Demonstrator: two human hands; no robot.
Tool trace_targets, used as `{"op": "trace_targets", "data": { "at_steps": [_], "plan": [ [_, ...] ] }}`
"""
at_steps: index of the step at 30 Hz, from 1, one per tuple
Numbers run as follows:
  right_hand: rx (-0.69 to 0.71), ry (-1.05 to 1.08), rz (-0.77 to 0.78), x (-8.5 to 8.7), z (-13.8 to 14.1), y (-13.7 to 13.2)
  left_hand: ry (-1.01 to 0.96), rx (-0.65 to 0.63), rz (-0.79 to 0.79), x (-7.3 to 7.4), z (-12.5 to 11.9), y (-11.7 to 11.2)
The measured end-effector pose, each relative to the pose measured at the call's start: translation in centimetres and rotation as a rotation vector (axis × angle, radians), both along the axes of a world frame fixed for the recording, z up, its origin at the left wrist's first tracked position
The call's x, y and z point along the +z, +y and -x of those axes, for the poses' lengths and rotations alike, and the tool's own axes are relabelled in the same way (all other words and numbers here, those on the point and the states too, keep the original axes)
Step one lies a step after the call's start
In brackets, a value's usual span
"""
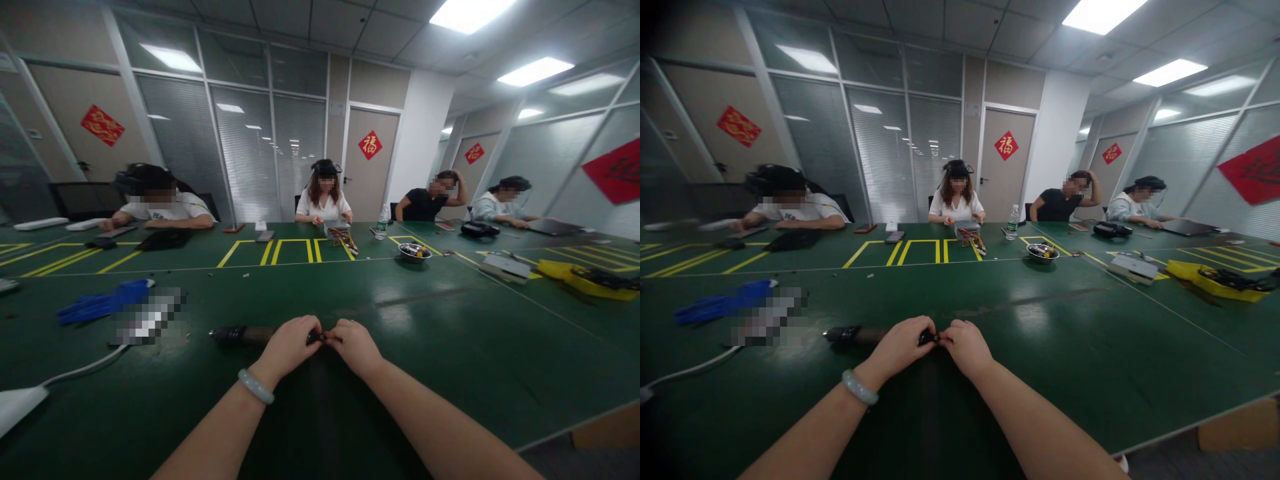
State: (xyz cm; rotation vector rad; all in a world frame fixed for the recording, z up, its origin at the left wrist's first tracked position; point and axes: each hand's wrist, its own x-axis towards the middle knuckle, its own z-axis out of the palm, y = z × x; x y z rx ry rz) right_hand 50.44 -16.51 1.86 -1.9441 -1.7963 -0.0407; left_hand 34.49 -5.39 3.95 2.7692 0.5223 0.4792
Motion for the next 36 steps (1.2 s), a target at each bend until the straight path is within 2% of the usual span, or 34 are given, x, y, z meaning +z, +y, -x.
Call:
{"op": "trace_targets", "data": {
  "at_steps": [6, 10, 17, 22, 26, 32, 36],
  "plan": [
    [0.014, -0.136, 0.036, -0.1, 0.0, 0.5, 0.043, 0.013, 0.027, 0.3, -0.1, -0.1],
    [-0.005, -0.201, 0.008, 0.1, 0.3, 0.5, 0.024, 0.001, 0.034, 0.4, 0.0, -0.1],
    [0.054, -0.307, 0.002, -0.4, 0.8, 1.0, 0.038, 0.005, -0.025, 0.1, 0.2, -0.1],
    [0.065, -0.346, 0.028, -0.3, -0.4, 1.1, -0.027, -0.087, -0.110, 0.4, 1.0, 0.3],
    [-0.061, -0.289, 0.099, 0.6, -5.1, -1.8, -0.080, -0.087, -0.113, 0.6, 1.3, 0.4],
    [-0.324, -0.220, 0.141, 1.3, -16.1, -10.7, -0.006, -0.136, 0.020, 0.2, 1.1, 0.1],
    [-0.571, -0.207, 0.183, 1.1, -21.5, -16.0, 0.082, -0.168, 0.115, -0.5, 1.2, 0.2]
  ]
}}
